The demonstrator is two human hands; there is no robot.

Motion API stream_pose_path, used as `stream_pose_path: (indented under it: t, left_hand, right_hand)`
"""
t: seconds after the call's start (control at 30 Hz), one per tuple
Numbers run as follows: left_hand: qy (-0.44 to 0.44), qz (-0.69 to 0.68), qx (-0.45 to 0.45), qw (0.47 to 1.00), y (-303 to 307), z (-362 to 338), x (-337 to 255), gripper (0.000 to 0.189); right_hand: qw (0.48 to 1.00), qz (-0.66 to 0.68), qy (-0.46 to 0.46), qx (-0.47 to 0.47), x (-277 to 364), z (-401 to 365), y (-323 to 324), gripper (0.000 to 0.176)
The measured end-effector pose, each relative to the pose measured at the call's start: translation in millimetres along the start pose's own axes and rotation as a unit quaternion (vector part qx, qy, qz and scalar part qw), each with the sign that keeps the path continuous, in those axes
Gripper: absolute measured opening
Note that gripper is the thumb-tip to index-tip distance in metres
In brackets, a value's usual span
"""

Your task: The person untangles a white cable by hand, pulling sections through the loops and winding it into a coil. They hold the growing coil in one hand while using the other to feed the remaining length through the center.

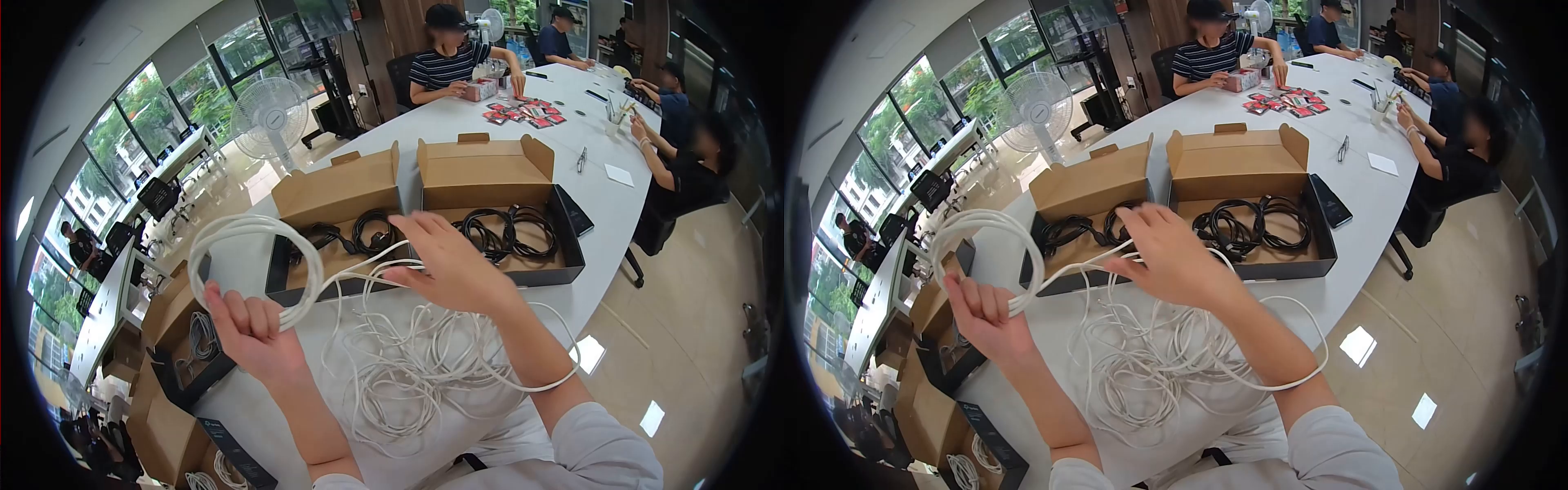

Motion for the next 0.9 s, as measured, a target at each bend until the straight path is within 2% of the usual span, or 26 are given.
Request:
stream_pose_path:
  t: [0.03,0.13,0.17,0.23,0.37,0.43,0.53,0.63,0.73,0.83,0.9]
  left_hand:
    - [-0.012,-0.011,0.010,1.000,2.4,4.1,-3.3,0.018]
    - [-0.038,-0.021,0.012,0.999,5.8,11.3,-12.8,0.022]
    - [-0.045,-0.021,0.007,0.999,7.0,12.5,-16.4,0.024]
    - [-0.047,-0.041,0.061,0.996,9.7,16.1,-23.1,0.024]
    - [-0.042,-0.054,0.128,0.989,11.0,20.2,-31.2,0.024]
    - [-0.040,-0.049,0.118,0.991,8.6,17.7,-34.1,0.027]
    - [-0.037,-0.047,0.105,0.993,5.2,14.2,-33.4,0.030]
    - [-0.032,-0.043,0.112,0.992,9.7,17.7,-33.7,0.030]
    - [-0.043,-0.025,0.082,0.995,7.4,15.7,-33.8,0.028]
    - [-0.048,0.037,0.049,0.997,4.4,12.4,-28.7,0.024]
    - [-0.017,0.075,0.021,0.997,2.0,11.1,-21.4,0.024]
  right_hand:
    - [1.000,-0.016,0.000,0.019,-4.7,-0.9,3.5,0.050]
    - [0.962,-0.059,-0.071,0.255,-3.3,0.3,15.5,0.049]
    - [0.959,-0.077,-0.067,0.264,-5.6,-0.6,14.2,0.047]
    - [0.952,-0.112,-0.060,0.279,-11.6,-3.3,10.7,0.044]
    - [0.947,-0.104,-0.087,0.292,-12.8,0.6,15.3,0.036]
    - [0.939,-0.135,-0.096,0.300,-14.8,-0.1,13.1,0.033]
    - [0.946,-0.081,-0.082,0.304,-21.1,1.3,9.6,0.030]
    - [0.951,0.028,-0.104,0.289,-17.5,6.6,8.8,0.031]
    - [0.966,0.121,-0.187,0.130,-14.5,9.4,10.9,0.037]
    - [0.940,0.242,-0.240,-0.030,-14.6,15.0,12.3,0.040]
    - [0.923,0.297,-0.230,-0.080,-4.2,19.3,19.6,0.041]
Point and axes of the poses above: each hand's wrist, its own z-axis towards the middle knuckle, its own y-axis out of the back of the hand, x = y × z, the point moved 1 cm from there along z, towards the middle knuckle, and after that the axes turned 11 degrees about -x, right-handed, at the moved point
